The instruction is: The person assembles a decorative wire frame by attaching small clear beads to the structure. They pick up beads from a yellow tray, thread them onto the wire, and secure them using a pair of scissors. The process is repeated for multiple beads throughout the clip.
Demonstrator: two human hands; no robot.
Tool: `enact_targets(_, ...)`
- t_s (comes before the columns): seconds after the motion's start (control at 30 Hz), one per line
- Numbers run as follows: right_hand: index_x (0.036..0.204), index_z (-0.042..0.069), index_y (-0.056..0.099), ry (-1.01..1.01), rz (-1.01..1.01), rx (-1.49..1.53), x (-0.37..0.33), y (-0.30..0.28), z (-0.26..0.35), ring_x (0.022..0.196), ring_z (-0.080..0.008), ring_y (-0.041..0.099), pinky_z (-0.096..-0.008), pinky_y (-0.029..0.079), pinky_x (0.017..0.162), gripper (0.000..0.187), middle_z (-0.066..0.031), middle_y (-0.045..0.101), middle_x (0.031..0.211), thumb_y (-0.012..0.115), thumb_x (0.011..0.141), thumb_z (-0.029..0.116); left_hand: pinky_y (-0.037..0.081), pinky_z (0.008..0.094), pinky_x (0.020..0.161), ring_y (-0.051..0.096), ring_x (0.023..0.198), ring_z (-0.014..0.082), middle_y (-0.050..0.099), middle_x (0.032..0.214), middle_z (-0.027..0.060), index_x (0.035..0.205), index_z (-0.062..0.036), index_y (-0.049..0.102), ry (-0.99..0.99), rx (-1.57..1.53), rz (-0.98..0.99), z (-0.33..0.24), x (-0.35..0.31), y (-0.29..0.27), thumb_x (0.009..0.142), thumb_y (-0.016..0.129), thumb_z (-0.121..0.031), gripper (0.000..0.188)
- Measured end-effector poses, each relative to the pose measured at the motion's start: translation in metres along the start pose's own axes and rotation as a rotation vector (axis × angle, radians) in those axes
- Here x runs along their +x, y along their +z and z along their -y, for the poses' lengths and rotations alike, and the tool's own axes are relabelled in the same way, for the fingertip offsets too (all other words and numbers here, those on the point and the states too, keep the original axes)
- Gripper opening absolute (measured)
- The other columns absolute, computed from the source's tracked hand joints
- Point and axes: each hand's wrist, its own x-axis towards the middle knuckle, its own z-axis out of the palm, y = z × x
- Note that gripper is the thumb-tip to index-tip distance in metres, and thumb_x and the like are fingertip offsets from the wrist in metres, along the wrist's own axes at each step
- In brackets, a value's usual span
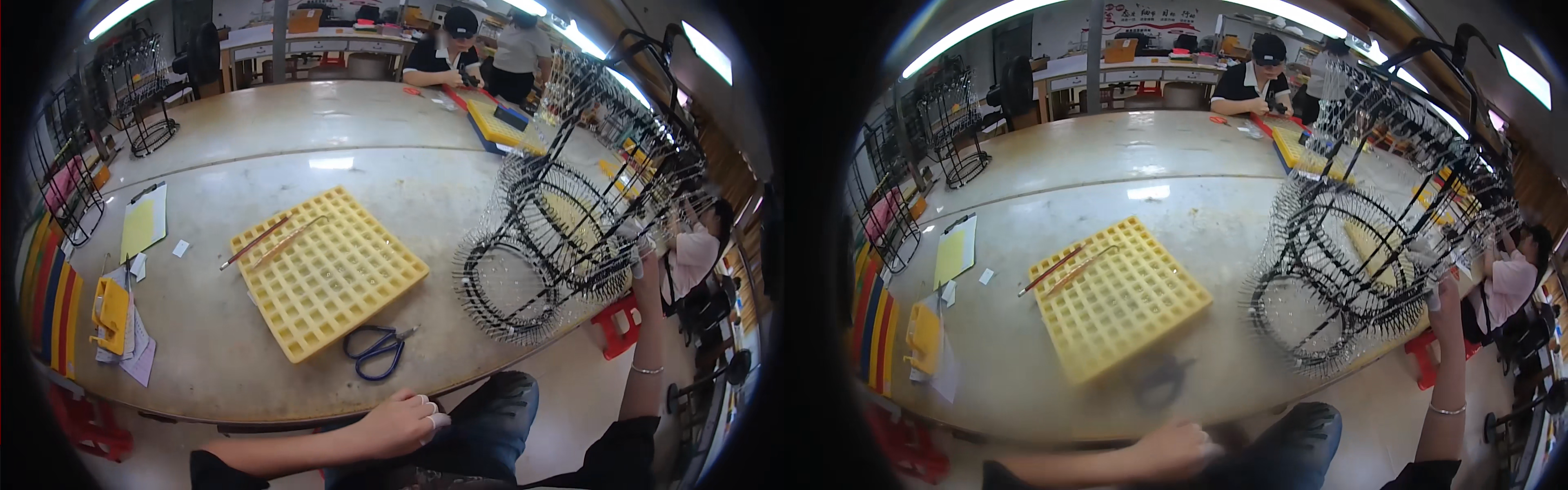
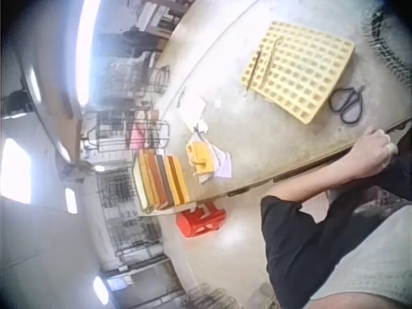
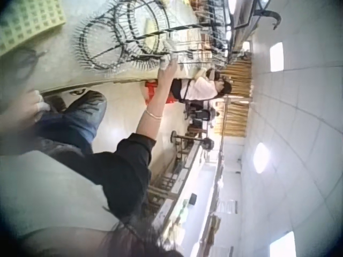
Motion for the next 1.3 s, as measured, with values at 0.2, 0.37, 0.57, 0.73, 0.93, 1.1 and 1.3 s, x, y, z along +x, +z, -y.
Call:
enact_targets(0.2,0.119,-0.004,0.050,0.002,0.073,0.015,-0.005,0.001,0.015,0.119,-0.0318,0.047,-0.0358,0.032,0.102,0.079,-0.0199,0.052,0.124,0.047,0.083,0.066,0.039,0.0346,0.072,0.052,0.080,0.0221,0.051,0.078,0.0048,0.090,-0.0083,0.056,0.309,0.025,0.140,0.015,0.012,-0.002,0.076,0.057,-0.015,0.015)
enact_targets(0.37,0.120,-0.002,0.049,-0.141,-0.022,-0.140,-0.004,0.006,0.025,0.119,-0.0403,0.045,-0.0382,0.032,0.102,0.079,-0.0238,0.050,0.124,0.038,0.085,0.068,0.038,0.0389,0.082,0.054,0.092,0.0203,0.057,0.090,0.0048,0.100,-0.0147,0.059,0.266,-0.259,0.197,0.014,-0.004,-0.003,0.077,0.063,-0.022,0.025)
enact_targets(0.57,0.103,0.001,0.055,-0.114,-0.102,-0.007,-0.005,0.015,0.044,0.105,-0.0233,0.052,-0.0336,0.037,0.096,0.059,-0.0122,0.055,0.107,0.048,0.087,0.058,0.043,0.0384,0.073,0.056,0.077,0.0265,0.056,0.074,0.0076,0.086,-0.0119,0.059,0.107,-0.487,-0.006,0.010,0.002,-0.015,0.078,0.063,-0.012,0.009)
enact_targets(0.73,0.100,0.002,0.056,-0.125,-0.234,-0.156,0.004,0.036,0.065,0.100,-0.0255,0.054,-0.0328,0.039,0.091,0.039,-0.0112,0.056,0.100,0.053,0.091,0.040,0.042,0.0371,0.075,0.054,0.081,0.0242,0.053,0.078,0.0053,0.091,-0.0114,0.058,0.110,-0.448,0.038,0.008,-0.004,-0.015,0.078,0.060,-0.011,0.013)
enact_targets(0.93,0.120,0.005,0.056,0.193,-0.330,-0.021,0.001,0.030,0.059,0.109,-0.0195,0.053,-0.0305,0.037,0.096,0.033,-0.0096,0.059,0.116,0.051,0.094,0.025,0.040,0.0352,0.078,0.051,0.086,0.0231,0.051,0.081,0.0059,0.092,-0.0101,0.057,0.162,-0.326,0.004,0.010,0.001,-0.018,0.077,0.060,-0.009,0.015)
enact_targets(1.1,0.109,0.000,0.061,-0.235,-0.972,0.172,-0.014,0.085,0.150,0.095,-0.0228,0.059,-0.0343,0.050,0.081,0.030,-0.0128,0.061,0.103,0.045,0.092,0.019,0.039,0.0354,0.080,0.049,0.088,0.0230,0.050,0.085,0.0061,0.091,-0.0084,0.057,0.106,-0.244,-0.072,0.006,-0.001,-0.005,0.078,0.059,-0.011,0.013)
enact_targets(1.3,0.099,0.005,0.058,-0.373,-0.201,0.518,0.031,0.232,0.272,0.102,-0.0243,0.049,-0.0309,0.047,0.078,0.027,-0.0132,0.052,0.108,0.068,0.074,0.003,0.038,0.0353,0.080,0.048,0.086,0.0232,0.048,0.084,0.0065,0.090,-0.0062,0.057,0.107,-0.186,-0.071,0.012,-0.005,-0.014,0.075,0.059,-0.009,0.016)
